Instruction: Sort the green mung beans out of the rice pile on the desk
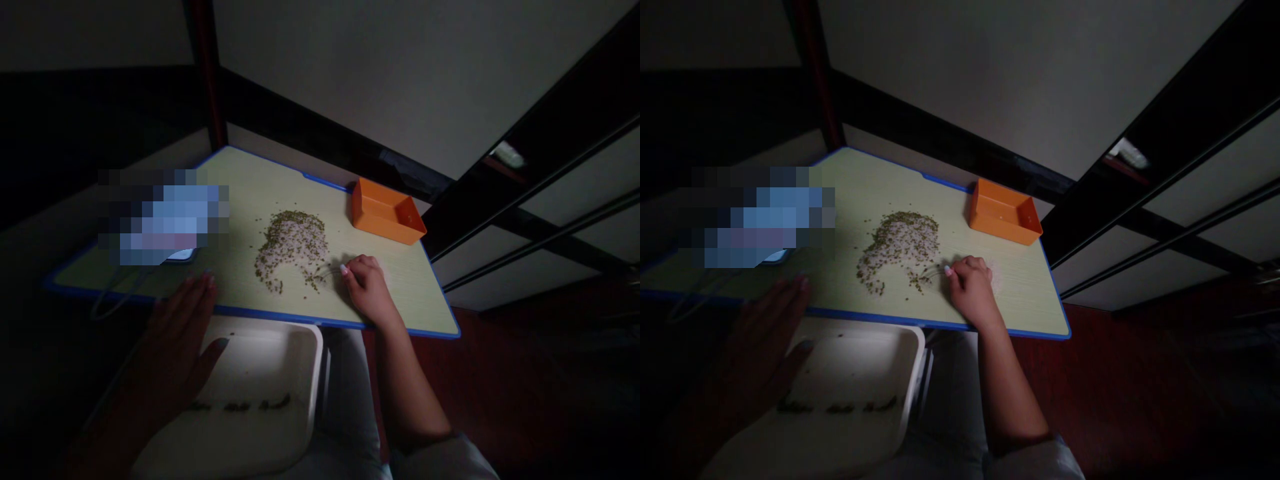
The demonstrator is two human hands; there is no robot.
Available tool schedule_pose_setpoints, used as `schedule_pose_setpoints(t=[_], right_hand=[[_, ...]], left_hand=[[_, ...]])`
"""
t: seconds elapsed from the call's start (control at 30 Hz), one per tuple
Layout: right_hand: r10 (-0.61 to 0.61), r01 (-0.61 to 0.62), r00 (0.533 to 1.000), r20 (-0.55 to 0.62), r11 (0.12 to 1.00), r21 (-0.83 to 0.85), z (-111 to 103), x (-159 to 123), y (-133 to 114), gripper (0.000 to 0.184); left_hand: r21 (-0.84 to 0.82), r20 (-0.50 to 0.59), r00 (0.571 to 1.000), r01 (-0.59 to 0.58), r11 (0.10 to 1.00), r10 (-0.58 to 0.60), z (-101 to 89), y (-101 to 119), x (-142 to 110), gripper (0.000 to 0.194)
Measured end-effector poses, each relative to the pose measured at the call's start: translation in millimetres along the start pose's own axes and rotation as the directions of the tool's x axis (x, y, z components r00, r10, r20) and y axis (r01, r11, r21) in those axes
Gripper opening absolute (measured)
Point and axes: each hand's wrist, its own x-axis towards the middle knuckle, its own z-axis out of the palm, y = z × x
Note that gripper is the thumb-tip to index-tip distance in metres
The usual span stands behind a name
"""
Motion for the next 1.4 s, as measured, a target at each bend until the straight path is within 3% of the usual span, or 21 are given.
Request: schedule_pose_setpoints(t=[0.23, 0.97, 1.4], right_hand=[[0.012, -0.012, 0.999, -0.043, 1.0, 0.005, 1, 1, -2, 0.029], [-0.03, 0.031, 0.999, -0.014, 0.998, 0.063, 4, -2, -10, 0.027], [0.027, -0.027, 0.999, -0.032, 1.0, 0.007, 4, -1, -13, 0.032]], left_hand=[[0.004, -0.007, 0.999, -0.037, 0.999, 0.037, -2.3, -1, 1, 0.07], [-0.009, -0.002, 1.0, 0.009, 1.0, -0.009, -0.3, 0, 0, 0.07], [-0.019, 0.001, 1.0, 0.004, 1.0, -0.004, -0.3, -1, 0, 0.07]])
